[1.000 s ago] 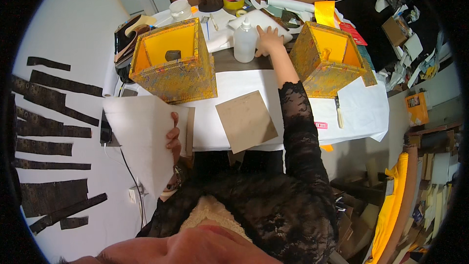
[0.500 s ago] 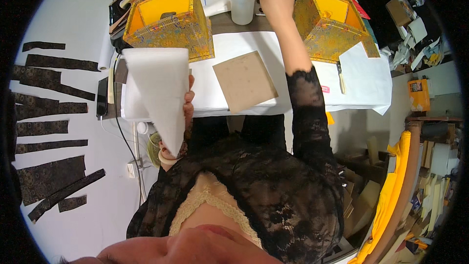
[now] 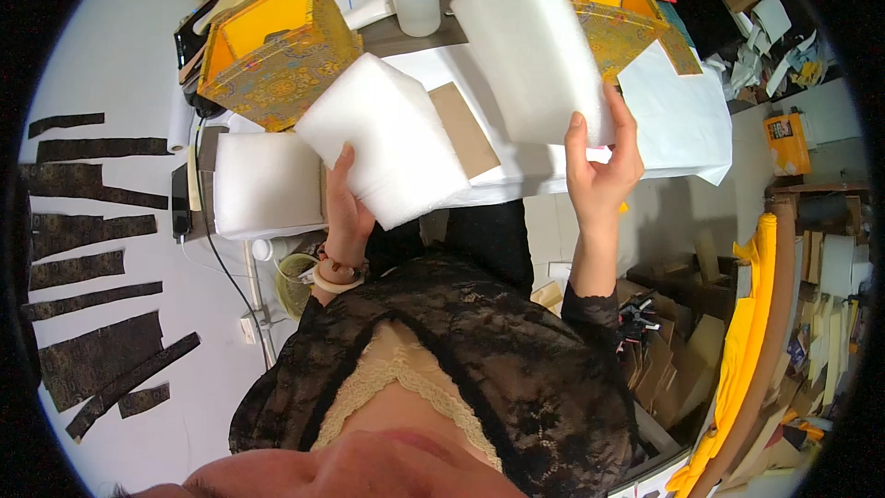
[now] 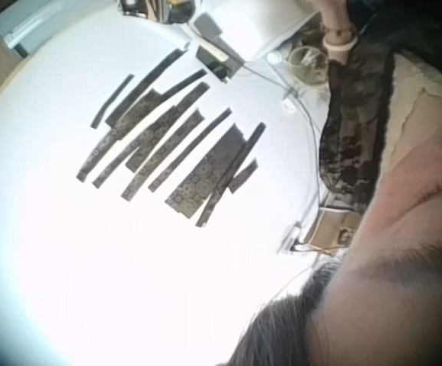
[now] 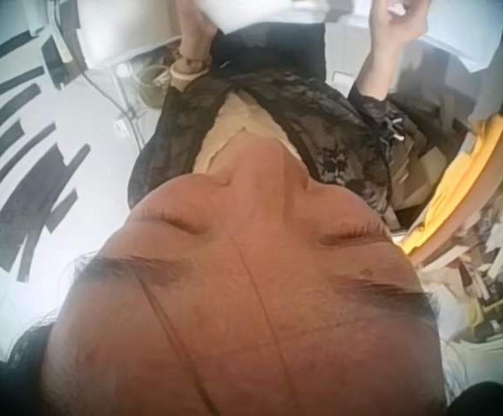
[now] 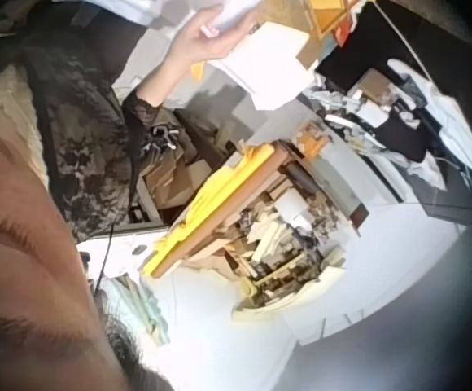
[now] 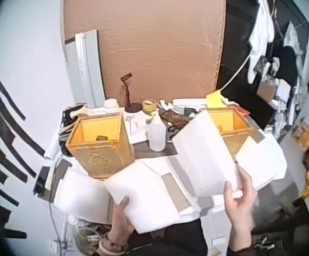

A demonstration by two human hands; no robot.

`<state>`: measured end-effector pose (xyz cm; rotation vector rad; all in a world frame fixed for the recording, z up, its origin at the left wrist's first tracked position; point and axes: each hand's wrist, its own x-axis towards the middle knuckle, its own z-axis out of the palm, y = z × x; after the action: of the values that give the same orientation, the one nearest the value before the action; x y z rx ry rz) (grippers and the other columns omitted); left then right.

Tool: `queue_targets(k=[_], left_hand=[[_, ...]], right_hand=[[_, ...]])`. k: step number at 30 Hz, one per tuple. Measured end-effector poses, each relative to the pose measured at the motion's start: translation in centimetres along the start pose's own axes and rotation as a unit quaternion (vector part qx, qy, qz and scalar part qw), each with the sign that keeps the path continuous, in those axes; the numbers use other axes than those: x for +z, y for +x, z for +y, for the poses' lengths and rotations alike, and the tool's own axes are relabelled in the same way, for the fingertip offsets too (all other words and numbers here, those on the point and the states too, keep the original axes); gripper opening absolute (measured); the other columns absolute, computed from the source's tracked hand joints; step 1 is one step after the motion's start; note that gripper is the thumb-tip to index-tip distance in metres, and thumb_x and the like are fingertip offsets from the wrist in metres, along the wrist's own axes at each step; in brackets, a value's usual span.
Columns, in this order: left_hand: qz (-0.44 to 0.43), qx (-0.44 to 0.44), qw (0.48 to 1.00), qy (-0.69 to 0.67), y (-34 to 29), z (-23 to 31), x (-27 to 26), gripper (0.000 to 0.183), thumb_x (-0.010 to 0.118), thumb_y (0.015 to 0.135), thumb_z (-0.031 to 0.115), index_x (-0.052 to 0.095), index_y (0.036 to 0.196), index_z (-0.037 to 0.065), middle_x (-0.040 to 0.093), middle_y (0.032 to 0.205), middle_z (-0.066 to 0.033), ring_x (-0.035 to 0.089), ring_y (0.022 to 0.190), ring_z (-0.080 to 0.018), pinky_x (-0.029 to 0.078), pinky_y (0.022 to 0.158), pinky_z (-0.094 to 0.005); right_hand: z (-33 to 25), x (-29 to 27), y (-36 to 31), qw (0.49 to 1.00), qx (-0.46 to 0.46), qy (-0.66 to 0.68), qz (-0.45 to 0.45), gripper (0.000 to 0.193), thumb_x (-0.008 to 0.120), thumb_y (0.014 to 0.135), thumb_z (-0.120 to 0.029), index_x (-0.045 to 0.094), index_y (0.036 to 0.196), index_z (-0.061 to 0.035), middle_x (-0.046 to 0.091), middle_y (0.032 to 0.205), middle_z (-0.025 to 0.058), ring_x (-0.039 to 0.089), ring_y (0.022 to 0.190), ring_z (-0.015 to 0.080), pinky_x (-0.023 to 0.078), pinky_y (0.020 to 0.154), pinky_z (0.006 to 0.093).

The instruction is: The person applies liquid from a bottle onto white foam pieces, spreads it with a brush, and presses the foam onto cardboard pieces to form box sides. The person repeats this process for multiple foam and cardboard pieces on a cluttered workbench.

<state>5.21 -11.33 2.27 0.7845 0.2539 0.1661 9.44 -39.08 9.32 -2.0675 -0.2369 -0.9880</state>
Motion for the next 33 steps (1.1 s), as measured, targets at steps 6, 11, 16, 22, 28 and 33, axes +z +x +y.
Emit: queue_targets(k=[6, 11, 16, 22, 28, 33], left_hand=[[-0.019, 0.037, 0.996, 0.083, 1.9, -1.5, 0.8, 0.064, 0.06, 0.089, 0.006, 0.026, 0.143, 0.003, 0.045, 0.132, -0.015, 0.048, 0.122, -0.0264, 0.043, 0.102, -0.0383], [-0.028, 0.02, 0.994, 0.1, 3.1, -2.2, 0.3, 0.061, 0.063, 0.086, 0.004, 0.027, 0.136, 0.005, 0.045, 0.13, -0.0145, 0.047, 0.121, -0.0239, 0.043, 0.101, -0.0362], [-0.021, 0.024, 0.992, 0.124, 3.5, -2.8, 0.6, 0.064, 0.065, 0.085, 0.005, 0.026, 0.136, 0.004, 0.046, 0.126, -0.016, 0.049, 0.118, -0.0261, 0.046, 0.096, -0.0367], [-0.031, 0.08, 0.967, 0.242, 3.5, -3.7, 0.7, 0.075, 0.07, 0.084, 0.009, 0.021, 0.14, 0.001, 0.047, 0.122, -0.0195, 0.057, 0.108, -0.0252, 0.052, 0.088, -0.0357], [-0.042, 0.178, 0.886, 0.425, 3.2, -3.4, -0.3, 0.088, 0.083, 0.073, 0.028, 0.028, 0.134, -0.004, 0.048, 0.118, -0.0197, 0.05, 0.108, -0.0279, 0.047, 0.088, -0.0381], [0.004, 0.307, 0.715, 0.628, 4.2, -2.9, -2.7, 0.079, 0.084, 0.068, 0.04, 0.049, 0.124, -0.003, 0.042, 0.124, -0.0184, 0.036, 0.115, -0.0304, 0.036, 0.096, -0.0404]], right_hand=[[2.0, 0.0, -0.7, 0.995, -0.031, -0.071, -0.058, 0.037, 0.071, 0.082, -0.008, 0.062, 0.117, -0.0003, 0.068, 0.107, 0.0157, 0.069, 0.093, 0.0236, 0.053, 0.08, 0.0304], [2.7, 1.8, 0.0, 0.993, -0.042, -0.112, -0.016, 0.036, 0.072, 0.079, -0.006, 0.064, 0.114, -0.0042, 0.067, 0.105, 0.0145, 0.066, 0.087, 0.0251, 0.052, 0.076, 0.0324], [2.6, 3.6, -3.1, 0.987, -0.135, -0.021, -0.085, 0.042, 0.073, 0.076, -0.005, 0.062, 0.116, -0.0047, 0.059, 0.121, 0.0164, 0.056, 0.111, 0.0304, 0.047, 0.091, 0.0388], [3.1, 10.8, -3.3, 0.916, 0.142, 0.272, -0.257, 0.063, 0.071, 0.085, -0.012, 0.04, 0.138, -0.0008, 0.049, 0.135, 0.0203, 0.045, 0.128, 0.0312, 0.039, 0.105, 0.0382], [4.9, 12.5, -3.9, 0.849, 0.242, 0.355, -0.307, 0.071, 0.071, 0.085, -0.01, 0.032, 0.143, 0.0038, 0.047, 0.138, 0.0166, 0.045, 0.127, 0.0222, 0.036, 0.106, 0.0343], [3.3, 13.4, -4.1, 0.849, 0.272, 0.336, -0.303, 0.063, 0.071, 0.086, -0.012, 0.039, 0.138, 0.0043, 0.055, 0.129, 0.015, 0.053, 0.117, 0.0198, 0.042, 0.1, 0.0321]])
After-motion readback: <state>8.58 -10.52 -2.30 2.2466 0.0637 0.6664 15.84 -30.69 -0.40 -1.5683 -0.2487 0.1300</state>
